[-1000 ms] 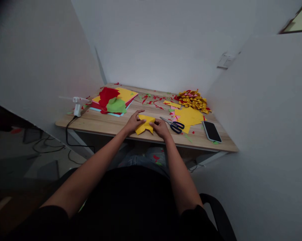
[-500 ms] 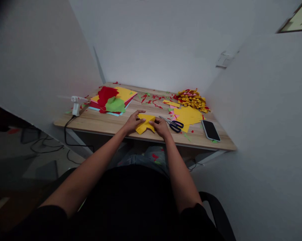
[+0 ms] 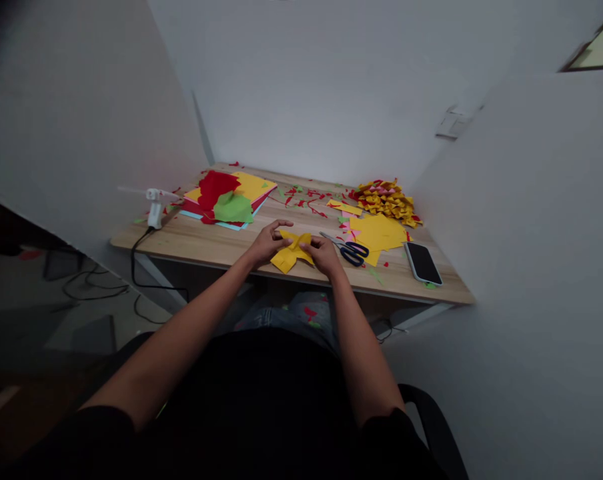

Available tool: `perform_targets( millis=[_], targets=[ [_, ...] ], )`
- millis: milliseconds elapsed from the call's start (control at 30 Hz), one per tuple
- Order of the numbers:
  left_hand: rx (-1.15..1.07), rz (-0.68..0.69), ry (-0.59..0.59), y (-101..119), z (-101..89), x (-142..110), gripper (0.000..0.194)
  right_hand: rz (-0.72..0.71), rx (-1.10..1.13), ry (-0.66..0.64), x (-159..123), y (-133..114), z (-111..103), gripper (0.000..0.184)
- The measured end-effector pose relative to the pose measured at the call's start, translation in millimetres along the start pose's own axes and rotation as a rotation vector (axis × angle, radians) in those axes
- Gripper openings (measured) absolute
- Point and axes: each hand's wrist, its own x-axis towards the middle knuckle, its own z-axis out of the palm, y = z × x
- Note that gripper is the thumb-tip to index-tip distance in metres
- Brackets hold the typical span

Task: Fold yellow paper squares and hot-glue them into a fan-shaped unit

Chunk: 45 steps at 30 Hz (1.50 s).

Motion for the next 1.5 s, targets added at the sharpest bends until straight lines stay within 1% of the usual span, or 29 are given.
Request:
perform_targets(
  millis=[200, 367, 467, 633, 733, 833, 1133, 1233, 1400, 1500],
  targets=[
    [0.016, -0.006, 0.004, 0, -0.8, 1, 0.033, 0.011, 0.064, -0.040, -5, -4, 1, 0.032],
    [0.037, -0.007, -0.012, 0, 0.1, -1, 0.033, 0.031, 0.069, -0.046, -5, -2, -2, 0.031],
    [0.053, 0.010, 0.004, 0, 0.0, -1, 0.033, 0.037, 0.057, -0.020, -2, 1, -3, 0.031],
    [0.112, 0.037, 0.030, -5, -1.9, 4, 0.028, 0.058, 0.037, 0.064, 6, 11, -3, 0.031],
    [0.161, 0.023, -0.015, -9, -3.6, 7, 0.025, 0.074, 0.021, 0.102, 9, 16, -3, 0.032],
    [0.198, -0.009, -0.071, -13, -5.3, 7, 0.026, 0.078, 0.003, 0.111, 10, 17, -3, 0.033],
    [0.241, -0.030, -0.144, -14, -4.1, 6, 0.025, 0.068, -0.058, 0.025, 4, 8, -5, 0.030],
    [0.240, -0.012, -0.129, -14, -3.0, 6, 0.025, 0.063, -0.078, 0.029, 4, 7, -5, 0.030],
    [0.216, 0.023, -0.047, -14, -4.6, 9, 0.027, 0.055, -0.103, 0.052, 6, 11, -5, 0.030],
    [0.214, 0.032, -0.066, -12, -5.2, 8, 0.026, 0.062, -0.123, 0.063, 6, 16, -6, 0.029]
  ],
)
